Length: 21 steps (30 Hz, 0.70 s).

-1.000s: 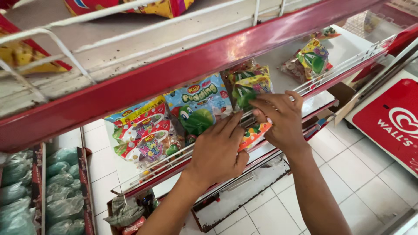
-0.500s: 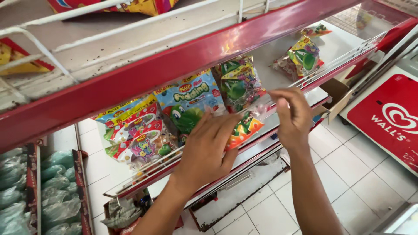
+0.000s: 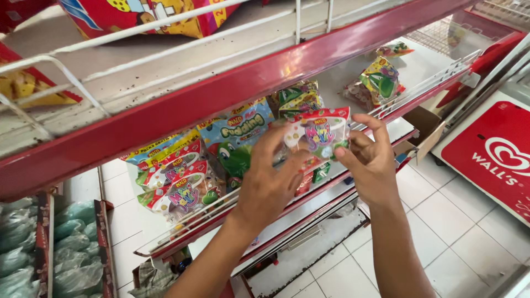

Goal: The person scans packaged snack items with a handheld barcode scanner and places them onto a refrigerated display shelf. The person repeatedly picks items from a cardboard box, scans them, and arranges them on the shelf.

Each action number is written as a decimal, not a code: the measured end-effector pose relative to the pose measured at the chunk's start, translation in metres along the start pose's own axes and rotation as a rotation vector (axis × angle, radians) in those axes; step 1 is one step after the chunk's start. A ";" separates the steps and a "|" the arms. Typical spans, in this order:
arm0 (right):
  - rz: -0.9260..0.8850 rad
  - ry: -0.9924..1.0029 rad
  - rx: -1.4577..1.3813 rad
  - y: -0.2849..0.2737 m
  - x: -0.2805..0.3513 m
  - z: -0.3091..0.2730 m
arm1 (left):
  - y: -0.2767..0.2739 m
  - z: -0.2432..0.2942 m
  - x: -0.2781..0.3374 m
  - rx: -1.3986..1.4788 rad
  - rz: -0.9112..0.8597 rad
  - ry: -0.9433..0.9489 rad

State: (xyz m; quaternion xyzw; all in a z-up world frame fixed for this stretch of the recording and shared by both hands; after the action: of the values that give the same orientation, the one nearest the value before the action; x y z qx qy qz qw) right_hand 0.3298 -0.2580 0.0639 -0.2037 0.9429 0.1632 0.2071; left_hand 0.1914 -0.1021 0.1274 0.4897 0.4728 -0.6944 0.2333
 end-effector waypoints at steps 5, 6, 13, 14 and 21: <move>0.033 -0.057 0.121 -0.003 -0.034 0.009 | 0.021 -0.017 0.001 -0.008 -0.196 -0.261; 0.057 -0.051 0.256 -0.005 -0.038 0.010 | 0.028 -0.019 0.001 -0.021 -0.266 -0.250; 0.097 -0.456 1.092 0.011 -0.043 -0.013 | 0.049 -0.020 0.000 -0.185 -0.423 -0.127; 0.128 -0.482 1.100 0.011 -0.042 -0.015 | 0.050 -0.021 0.000 -0.183 -0.434 -0.139; 0.151 -0.614 1.145 0.024 -0.025 -0.014 | 0.052 -0.024 0.000 -0.195 -0.424 -0.147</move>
State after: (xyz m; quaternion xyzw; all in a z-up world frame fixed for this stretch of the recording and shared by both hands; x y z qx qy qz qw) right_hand 0.3347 -0.2350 0.0929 0.0615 0.7904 -0.3001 0.5305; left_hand 0.2430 -0.1037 0.1035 0.3028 0.6114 -0.7129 0.1622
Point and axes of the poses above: each hand's wrist, its own x-axis away from the middle knuckle, its own y-axis out of the palm, z = x × y, the point moved 7 cm from there along -x, towards the middle knuckle, and after that the axes turned 2 degrees about y, right-handed, at the moved point
